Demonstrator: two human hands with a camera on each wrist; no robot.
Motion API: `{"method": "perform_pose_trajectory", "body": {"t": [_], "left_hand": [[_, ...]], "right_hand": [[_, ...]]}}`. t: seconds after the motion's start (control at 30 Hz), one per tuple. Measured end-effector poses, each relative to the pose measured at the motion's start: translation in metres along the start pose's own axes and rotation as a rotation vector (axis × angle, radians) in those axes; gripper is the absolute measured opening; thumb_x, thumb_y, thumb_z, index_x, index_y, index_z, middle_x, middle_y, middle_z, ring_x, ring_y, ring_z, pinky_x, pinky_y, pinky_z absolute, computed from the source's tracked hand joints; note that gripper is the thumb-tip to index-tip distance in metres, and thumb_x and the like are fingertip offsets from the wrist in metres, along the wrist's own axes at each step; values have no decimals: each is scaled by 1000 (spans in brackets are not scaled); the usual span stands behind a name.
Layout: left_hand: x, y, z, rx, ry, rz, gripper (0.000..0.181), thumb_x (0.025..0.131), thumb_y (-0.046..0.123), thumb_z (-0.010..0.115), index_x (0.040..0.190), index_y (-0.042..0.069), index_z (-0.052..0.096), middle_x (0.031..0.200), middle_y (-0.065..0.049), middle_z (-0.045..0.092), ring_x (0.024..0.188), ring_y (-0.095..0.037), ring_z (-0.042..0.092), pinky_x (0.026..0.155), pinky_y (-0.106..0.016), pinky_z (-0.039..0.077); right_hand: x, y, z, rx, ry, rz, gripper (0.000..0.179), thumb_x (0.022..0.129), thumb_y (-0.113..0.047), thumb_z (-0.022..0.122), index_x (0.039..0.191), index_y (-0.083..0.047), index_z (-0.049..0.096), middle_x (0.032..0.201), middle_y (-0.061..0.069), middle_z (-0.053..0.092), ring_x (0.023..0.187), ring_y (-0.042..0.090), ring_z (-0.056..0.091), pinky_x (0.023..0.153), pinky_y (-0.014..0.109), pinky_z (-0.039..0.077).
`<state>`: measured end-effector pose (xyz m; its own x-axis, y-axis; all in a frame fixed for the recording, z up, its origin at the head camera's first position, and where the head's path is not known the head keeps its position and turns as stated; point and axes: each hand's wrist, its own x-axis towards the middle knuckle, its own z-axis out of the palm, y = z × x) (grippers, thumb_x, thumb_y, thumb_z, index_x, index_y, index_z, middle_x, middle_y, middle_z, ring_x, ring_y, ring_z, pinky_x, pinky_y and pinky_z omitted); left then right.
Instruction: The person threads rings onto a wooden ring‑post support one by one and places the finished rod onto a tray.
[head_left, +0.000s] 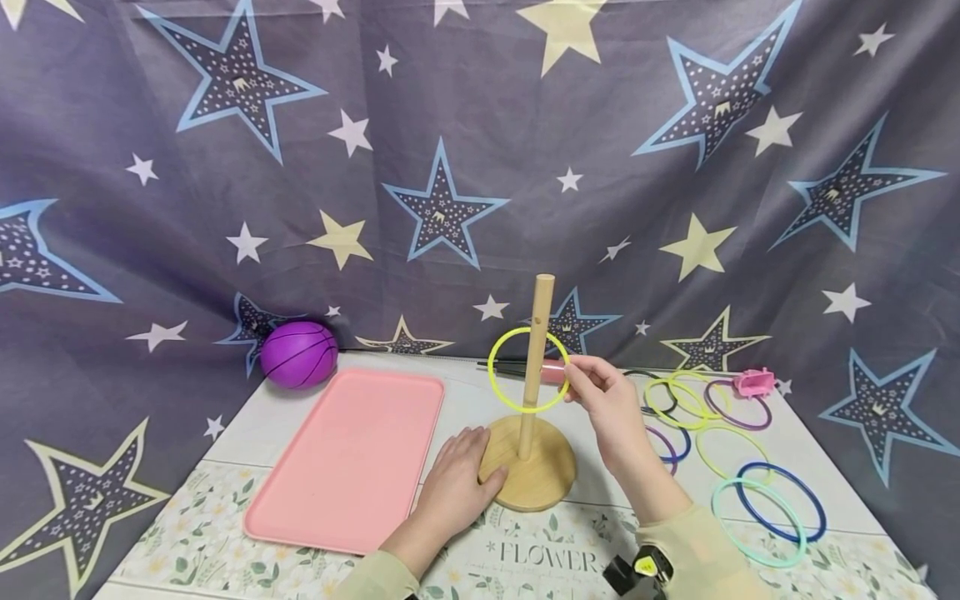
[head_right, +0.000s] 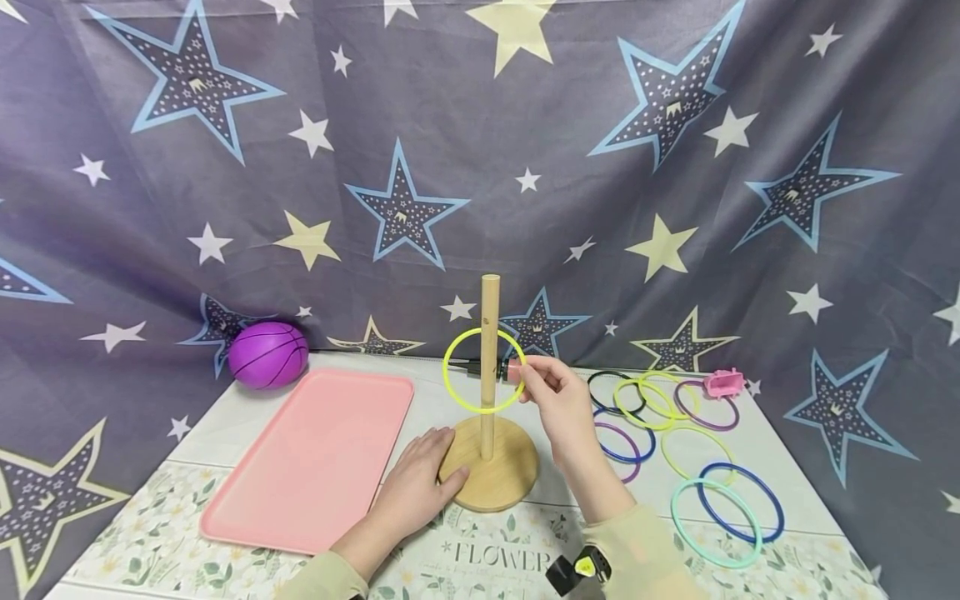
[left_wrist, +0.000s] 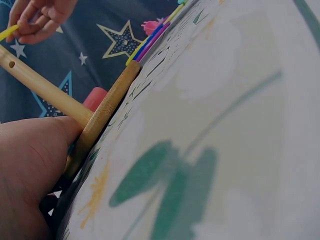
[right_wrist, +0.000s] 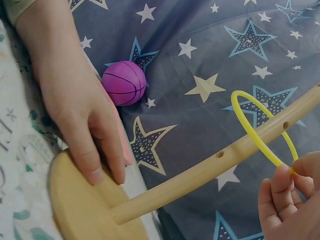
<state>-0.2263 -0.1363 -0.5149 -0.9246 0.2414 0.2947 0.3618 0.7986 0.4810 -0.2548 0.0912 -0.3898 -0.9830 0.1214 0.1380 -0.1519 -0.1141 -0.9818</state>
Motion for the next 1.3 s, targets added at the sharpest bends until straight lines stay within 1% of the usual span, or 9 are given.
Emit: {"method": "perform_pose_trajectory", "body": {"t": [0.17, 0.37, 0.5, 0.6, 0.7, 0.8, 0.9, 1.1, 1.3], "left_hand": [[0, -1, 0, 9, 0, 4, 70, 107, 37, 71, 155, -11, 54, 160, -29, 55, 154, -46, 46, 131, -60, 30], [0, 0, 1, 12, -4, -2, 69, 107, 37, 70, 155, -10, 55, 160, -28, 55, 154, -46, 46, 131, -60, 30], [0, 0, 0, 10, -8, 2, 69, 107, 37, 70, 156, -9, 54, 160, -28, 54, 154, -46, 46, 131, -60, 30], [1, 0, -2, 3, -26, 12, 69, 108, 37, 69, 157, -9, 53, 161, -28, 54, 155, -45, 45, 132, -60, 29], [2, -3, -5, -16, -52, 16, 70, 107, 37, 69, 158, -9, 52, 162, -26, 54, 156, -44, 44, 132, -59, 29], [3, -5, -8, -28, -80, 10, 71, 107, 37, 70, 159, -7, 52, 162, -23, 55, 157, -43, 43, 132, -58, 29], [3, -7, -8, -25, -89, 6, 71, 107, 37, 70, 160, -6, 51, 163, -22, 55, 158, -42, 42, 133, -57, 28], [-4, -3, -7, -15, -74, -24, 70, 109, 39, 69, 161, -4, 50, 165, -23, 52, 159, -44, 38, 134, -60, 22], [-13, 0, -8, -4, -85, -55, 71, 110, 40, 67, 164, -2, 47, 168, -21, 49, 162, -41, 35, 135, -59, 19]], "right_hand": [[-1, 12, -4, -14, 9, 21, 23, 109, -7, 70, 126, 8, 72, 89, 0, 71, 76, 12, 66, 83, 23, 62], [-3, 28, -9, -34, 26, 42, 16, 109, -6, 70, 119, 6, 74, 90, 3, 69, 79, 11, 66, 81, 21, 61], [-3, 38, -12, -59, 18, 70, 21, 109, -8, 70, 123, 8, 72, 94, 5, 71, 83, 11, 66, 81, 21, 61], [-4, 46, -15, -77, 16, 98, 25, 109, -8, 70, 126, 10, 72, 96, 5, 71, 85, 10, 66, 81, 21, 61], [-4, 53, -17, -102, 9, 119, 25, 108, -7, 71, 127, 9, 73, 96, 4, 71, 85, 9, 66, 80, 22, 62], [-4, 58, -18, -127, -2, 120, 24, 107, -7, 71, 125, 9, 73, 93, 4, 70, 83, 10, 65, 78, 23, 62], [-5, 61, -18, -143, -20, 127, 24, 107, -7, 71, 124, 9, 73, 94, 6, 70, 80, 11, 65, 75, 23, 62], [-7, 69, -18, -164, -67, 164, 24, 107, -4, 69, 125, 12, 70, 94, 12, 68, 75, 14, 62, 68, 25, 64], [-9, 73, -18, -175, -87, 190, 24, 107, -3, 68, 123, 14, 70, 89, 11, 65, 72, 15, 60, 63, 25, 63]]}}
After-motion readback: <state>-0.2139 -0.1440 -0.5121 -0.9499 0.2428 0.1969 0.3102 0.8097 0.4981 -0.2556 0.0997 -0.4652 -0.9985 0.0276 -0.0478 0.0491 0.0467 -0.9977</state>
